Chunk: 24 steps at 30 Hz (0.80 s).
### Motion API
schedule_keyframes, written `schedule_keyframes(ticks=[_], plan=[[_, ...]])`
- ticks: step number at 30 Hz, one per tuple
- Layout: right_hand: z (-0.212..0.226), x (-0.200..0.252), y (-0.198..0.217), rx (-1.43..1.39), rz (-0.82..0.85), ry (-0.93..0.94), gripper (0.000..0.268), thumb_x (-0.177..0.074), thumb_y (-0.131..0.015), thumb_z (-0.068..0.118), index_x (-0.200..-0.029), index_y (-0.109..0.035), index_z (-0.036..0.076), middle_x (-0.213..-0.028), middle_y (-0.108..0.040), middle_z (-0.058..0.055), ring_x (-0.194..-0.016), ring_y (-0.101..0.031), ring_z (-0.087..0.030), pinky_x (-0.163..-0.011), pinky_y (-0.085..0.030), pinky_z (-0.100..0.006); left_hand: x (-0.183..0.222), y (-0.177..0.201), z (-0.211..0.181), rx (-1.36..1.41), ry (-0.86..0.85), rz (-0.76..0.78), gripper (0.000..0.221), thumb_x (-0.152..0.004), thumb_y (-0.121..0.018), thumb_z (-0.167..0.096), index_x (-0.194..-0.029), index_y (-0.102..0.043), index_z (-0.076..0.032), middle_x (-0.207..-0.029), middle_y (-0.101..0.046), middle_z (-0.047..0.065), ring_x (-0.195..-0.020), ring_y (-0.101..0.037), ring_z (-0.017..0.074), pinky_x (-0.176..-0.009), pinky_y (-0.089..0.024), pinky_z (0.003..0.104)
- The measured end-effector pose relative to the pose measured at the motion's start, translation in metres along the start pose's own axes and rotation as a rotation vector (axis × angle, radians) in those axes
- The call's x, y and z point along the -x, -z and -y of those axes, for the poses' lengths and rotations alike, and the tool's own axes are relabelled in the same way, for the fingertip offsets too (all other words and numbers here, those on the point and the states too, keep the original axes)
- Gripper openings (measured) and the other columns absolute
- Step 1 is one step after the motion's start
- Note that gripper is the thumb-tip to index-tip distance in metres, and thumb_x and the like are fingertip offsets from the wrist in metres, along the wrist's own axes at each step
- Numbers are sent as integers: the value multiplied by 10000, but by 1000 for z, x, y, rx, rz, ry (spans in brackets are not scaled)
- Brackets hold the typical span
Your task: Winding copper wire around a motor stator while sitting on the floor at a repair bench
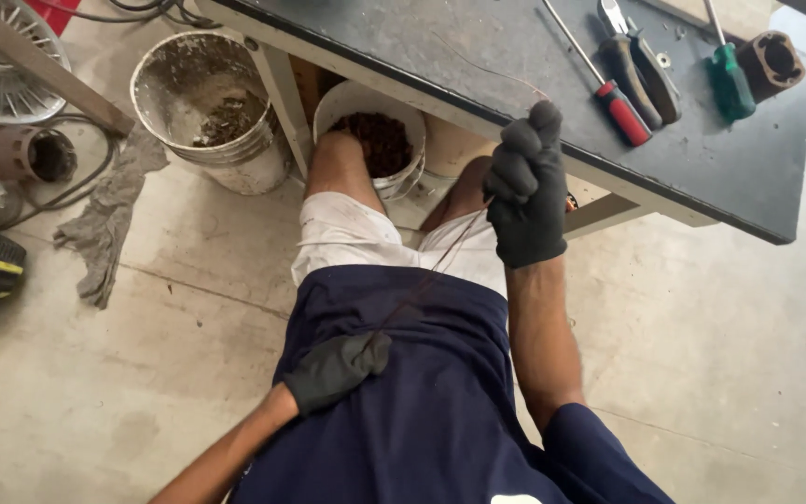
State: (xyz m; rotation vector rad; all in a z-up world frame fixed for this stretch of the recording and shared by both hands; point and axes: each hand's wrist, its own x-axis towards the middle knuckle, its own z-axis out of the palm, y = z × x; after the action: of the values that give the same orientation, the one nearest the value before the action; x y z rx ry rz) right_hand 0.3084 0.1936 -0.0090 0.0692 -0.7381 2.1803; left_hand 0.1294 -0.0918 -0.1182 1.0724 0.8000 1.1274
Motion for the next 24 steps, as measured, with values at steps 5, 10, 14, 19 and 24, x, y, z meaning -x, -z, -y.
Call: schedule_keyframes(ticks=[5, 10, 14, 19, 24], plan=[[9, -4, -13, 177, -81, 143, 214, -1143, -505, 213, -1258, -674, 275, -925, -501, 102, -595, -297, 14, -499, -229, -164, -14, -11, 30, -913, 112, -293, 346, -977, -552, -370, -780, -715, -136, -691, -745, 67, -534, -640, 313, -541, -477, 427], [25, -15, 2, 222, -68, 185, 239, -1170, -473, 252, -1269, -687, 295, -1001, -575, 108, -628, -294, 14, -524, -230, -165, -24, -13, -13, -528, 404, -140, 505, -1026, -412, -435, -768, -717, -126, -739, -729, -17, -658, -641, 175, -727, -536, 295], [27, -17, 15, 147, -44, 148, 292, -1185, -452, 165, -1335, -676, 275, -1008, -571, 109, -628, -279, 31, -505, -210, -132, -21, -6, -11, -287, 492, -107, 554, -1027, -382, -458, -890, -763, -79, -849, -748, -2, -679, -653, 119, -692, -528, 264], [31, -25, 43, 192, -294, 245, 205, -1149, -508, 109, -1297, -614, 205, -1030, -625, 61, -645, -355, 7, -504, -255, -158, -18, -11, -49, -98, 219, -267, 360, -1047, -478, -268, -1275, -621, -30, -983, -722, 36, -767, -600, 104, -755, -521, 229], [51, -31, 42, 242, -387, 333, 192, -1109, -613, 153, -1293, -665, 134, -927, -629, 41, -581, -367, 8, -456, -269, -168, -13, 0, -60, 298, 137, -353, 429, -1013, -581, -159, -1400, -571, 26, -1103, -718, 123, -821, -635, 143, -806, -544, 268]])
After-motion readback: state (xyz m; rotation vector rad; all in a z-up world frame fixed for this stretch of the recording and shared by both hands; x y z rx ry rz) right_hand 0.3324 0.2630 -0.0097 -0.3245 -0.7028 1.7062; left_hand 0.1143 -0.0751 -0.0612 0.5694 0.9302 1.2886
